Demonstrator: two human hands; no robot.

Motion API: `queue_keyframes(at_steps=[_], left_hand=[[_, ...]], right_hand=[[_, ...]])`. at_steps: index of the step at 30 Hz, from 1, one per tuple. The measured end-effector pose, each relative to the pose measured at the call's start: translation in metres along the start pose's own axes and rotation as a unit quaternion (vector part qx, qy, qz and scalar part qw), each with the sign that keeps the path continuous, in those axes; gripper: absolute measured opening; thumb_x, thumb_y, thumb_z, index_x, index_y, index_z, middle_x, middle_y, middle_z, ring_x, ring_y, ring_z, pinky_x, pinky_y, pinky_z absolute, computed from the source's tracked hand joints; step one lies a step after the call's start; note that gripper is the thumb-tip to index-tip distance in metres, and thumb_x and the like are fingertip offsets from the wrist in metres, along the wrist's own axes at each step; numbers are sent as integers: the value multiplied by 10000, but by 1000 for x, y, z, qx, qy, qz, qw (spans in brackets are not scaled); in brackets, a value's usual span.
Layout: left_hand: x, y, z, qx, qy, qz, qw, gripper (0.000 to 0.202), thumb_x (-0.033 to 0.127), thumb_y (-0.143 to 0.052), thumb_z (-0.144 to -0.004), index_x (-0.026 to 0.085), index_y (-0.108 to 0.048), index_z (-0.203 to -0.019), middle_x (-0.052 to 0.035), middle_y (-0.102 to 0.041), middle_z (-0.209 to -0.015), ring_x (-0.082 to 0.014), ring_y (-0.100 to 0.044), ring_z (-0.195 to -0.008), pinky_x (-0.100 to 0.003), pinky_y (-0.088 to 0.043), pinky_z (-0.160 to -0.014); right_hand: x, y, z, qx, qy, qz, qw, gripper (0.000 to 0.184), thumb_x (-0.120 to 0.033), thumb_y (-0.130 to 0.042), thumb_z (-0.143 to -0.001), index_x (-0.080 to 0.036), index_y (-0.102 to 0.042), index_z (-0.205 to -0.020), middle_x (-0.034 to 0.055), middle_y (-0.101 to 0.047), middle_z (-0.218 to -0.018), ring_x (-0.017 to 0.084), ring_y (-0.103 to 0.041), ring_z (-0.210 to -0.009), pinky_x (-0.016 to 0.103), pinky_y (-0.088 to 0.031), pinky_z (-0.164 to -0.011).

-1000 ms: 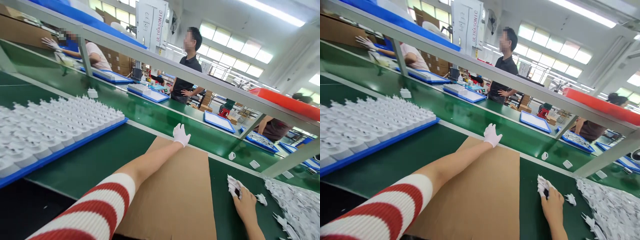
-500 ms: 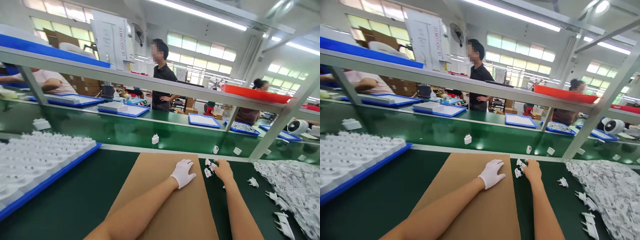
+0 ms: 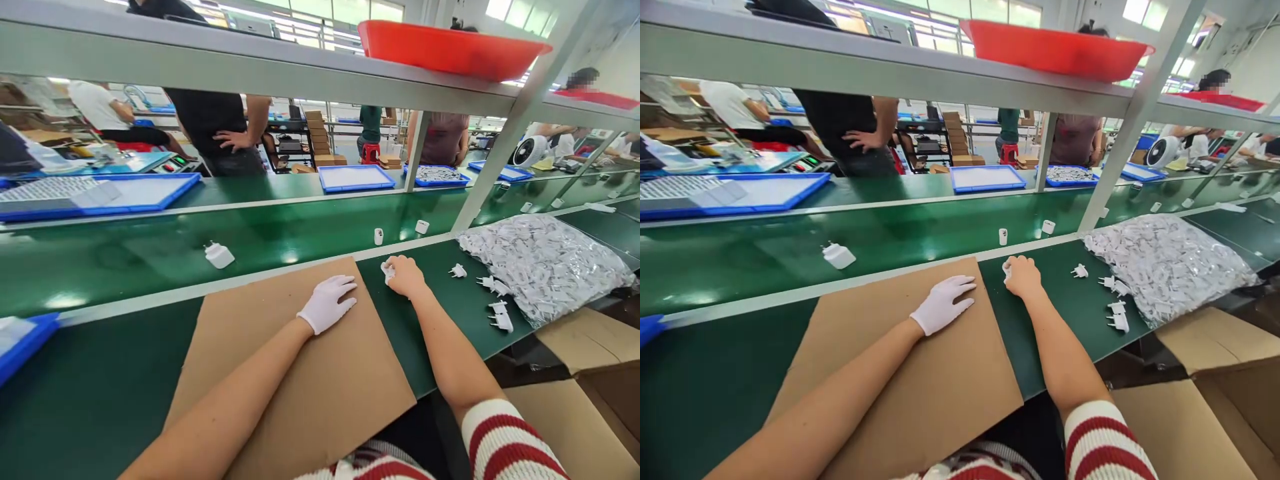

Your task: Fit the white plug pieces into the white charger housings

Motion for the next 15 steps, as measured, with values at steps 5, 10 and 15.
queue_keyframes(at_steps=[5, 10, 15], left_hand=[[0, 0, 0, 2, 11, 7, 1000, 447, 396, -637, -971, 315, -779, -1387, 2, -629, -1599, -275, -515, -1535, -454, -339, -1354], [-2, 0, -2, 25, 16, 20, 999, 416, 385, -672, -962, 311, -801, -1351, -10, -662, -1562, -279, -543, -1515, -438, -352, -1342], [-12, 17, -30, 20, 57, 12, 998, 301, 365, -579, -1026, 330, -867, -1109, 14, -813, -1291, -238, -717, -1270, -351, -518, -1185]], right_hand=[[17, 4, -2, 0, -63, 36, 997, 205, -200, -625, -954, -167, -722, -1131, 161, -723, -1222, 287, -675, -1123, 354, -492, -870], [24, 4, -9, 15, -74, 45, 996, 381, -150, -596, -940, -241, -734, -1283, 120, -762, -1254, 268, -724, -1137, 351, -490, -887], [16, 10, -9, 54, -34, 60, 996, 293, -157, -586, -957, -230, -841, -1082, 151, -744, -1237, 291, -726, -1117, 368, -485, -880]])
Point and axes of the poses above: each hand's wrist, its own z-axis away from the middle knuckle, its own y-axis out of the back of the hand, x = y × z, the point moved 8 cm from there along -z, towards the middle knuckle
